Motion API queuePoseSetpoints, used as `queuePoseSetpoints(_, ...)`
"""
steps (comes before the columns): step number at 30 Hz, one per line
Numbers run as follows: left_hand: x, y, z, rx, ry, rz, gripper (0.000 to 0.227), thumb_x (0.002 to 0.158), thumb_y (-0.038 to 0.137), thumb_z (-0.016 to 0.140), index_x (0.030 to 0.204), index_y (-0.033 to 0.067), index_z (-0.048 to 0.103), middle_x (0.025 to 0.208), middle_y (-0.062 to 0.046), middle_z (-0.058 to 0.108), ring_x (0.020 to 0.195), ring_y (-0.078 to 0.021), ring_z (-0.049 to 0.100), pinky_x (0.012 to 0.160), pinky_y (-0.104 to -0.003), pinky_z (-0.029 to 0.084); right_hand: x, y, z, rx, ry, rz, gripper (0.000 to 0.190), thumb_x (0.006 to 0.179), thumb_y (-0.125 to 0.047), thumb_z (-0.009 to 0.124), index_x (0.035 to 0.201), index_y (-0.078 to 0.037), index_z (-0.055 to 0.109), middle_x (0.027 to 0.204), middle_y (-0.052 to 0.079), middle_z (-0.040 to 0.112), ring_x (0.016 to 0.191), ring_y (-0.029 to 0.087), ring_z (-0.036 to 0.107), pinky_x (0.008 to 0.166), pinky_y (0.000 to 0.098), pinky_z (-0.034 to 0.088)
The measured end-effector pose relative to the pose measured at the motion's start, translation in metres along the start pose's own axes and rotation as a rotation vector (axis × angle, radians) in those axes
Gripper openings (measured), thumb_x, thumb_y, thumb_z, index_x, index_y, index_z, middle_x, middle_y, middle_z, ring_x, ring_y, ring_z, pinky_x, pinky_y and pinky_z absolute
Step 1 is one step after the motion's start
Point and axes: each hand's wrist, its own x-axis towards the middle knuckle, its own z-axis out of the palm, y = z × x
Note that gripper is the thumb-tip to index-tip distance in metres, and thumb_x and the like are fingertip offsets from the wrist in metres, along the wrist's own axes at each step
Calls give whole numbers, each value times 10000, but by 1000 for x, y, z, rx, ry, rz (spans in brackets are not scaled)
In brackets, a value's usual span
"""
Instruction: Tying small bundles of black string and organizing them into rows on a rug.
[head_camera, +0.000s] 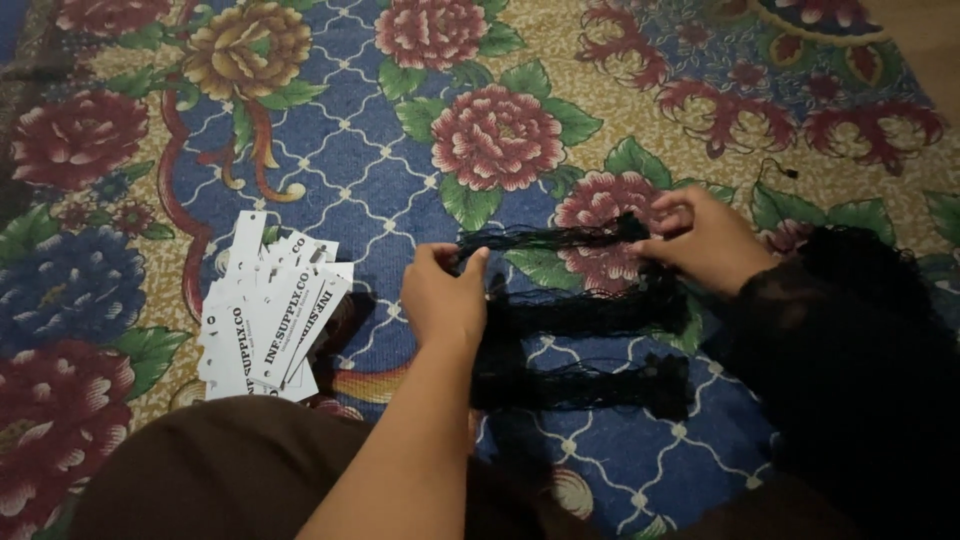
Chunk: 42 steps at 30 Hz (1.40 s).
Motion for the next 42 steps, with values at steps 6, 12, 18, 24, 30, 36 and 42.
queuePoseSetpoints(6, -9, -11, 0, -82, 34, 110, 388, 868, 332, 757, 1146, 74, 675, 1057, -92, 683, 952, -253, 682, 880, -379, 547, -53, 20, -35, 123, 148, 1, 437, 880, -168, 782, 1263, -1, 655, 1132, 143, 729, 992, 243, 699, 872, 364, 543)
queuePoseSetpoints(12, -28, -15, 13, -92, 128, 143, 350, 863, 293, 759, 1118, 81, 646, 1103, -100, 674, 1018, -277, 652, 926, -399, 513, -72, 91, -39, 89, 433, 153, 280, 915, -180, 767, 1125, 3, 739, 1002, 143, 732, 859, 280, 680, 785, 386, 521)
queuePoseSetpoints(18, -67, -8, 6, -75, 183, 44, 304, 926, 280, 682, 1170, 115, 609, 1167, -93, 629, 1070, -283, 608, 949, -422, 488, -56, 137, -41, -293, 491, 149, 294, 863, -319, 725, 1078, -154, 839, 879, 77, 791, 798, 360, 719, 751, 418, 541)
queuePoseSetpoints(24, -77, 1, -7, -47, 121, -19, 296, 960, 293, 646, 1215, 153, 589, 1207, -65, 604, 1100, -264, 597, 945, -427, 504, -61, 147, -39, -134, 395, 235, 409, 815, -210, 798, 1215, -124, 802, 1079, 109, 773, 933, 312, 711, 829, 400, 520)
queuePoseSetpoints(30, -83, 0, -11, -72, 157, -1, 301, 938, 284, 659, 1195, 135, 608, 1203, -69, 624, 1077, -261, 628, 944, -412, 517, -58, 140, -40, -224, 402, 289, 294, 863, -316, 815, 1123, -181, 840, 953, 55, 802, 846, 275, 724, 806, 372, 540)
queuePoseSetpoints(36, -87, -2, -12, -103, 158, 14, 295, 943, 280, 647, 1203, 147, 603, 1224, -62, 612, 1114, -255, 602, 962, -415, 494, -58, 138, -39, -303, 369, 256, 273, 860, -374, 747, 1022, -185, 859, 852, 8, 805, 789, 260, 726, 779, 348, 534)
queuePoseSetpoints(42, -96, 4, -20, -137, 134, 10, 300, 946, 264, 637, 1217, 139, 605, 1229, -62, 609, 1107, -242, 610, 958, -406, 499, -65, 124, -38, -289, 402, 266, 365, 894, -455, 711, 992, -131, 849, 899, 63, 808, 843, 309, 729, 822, 382, 535)
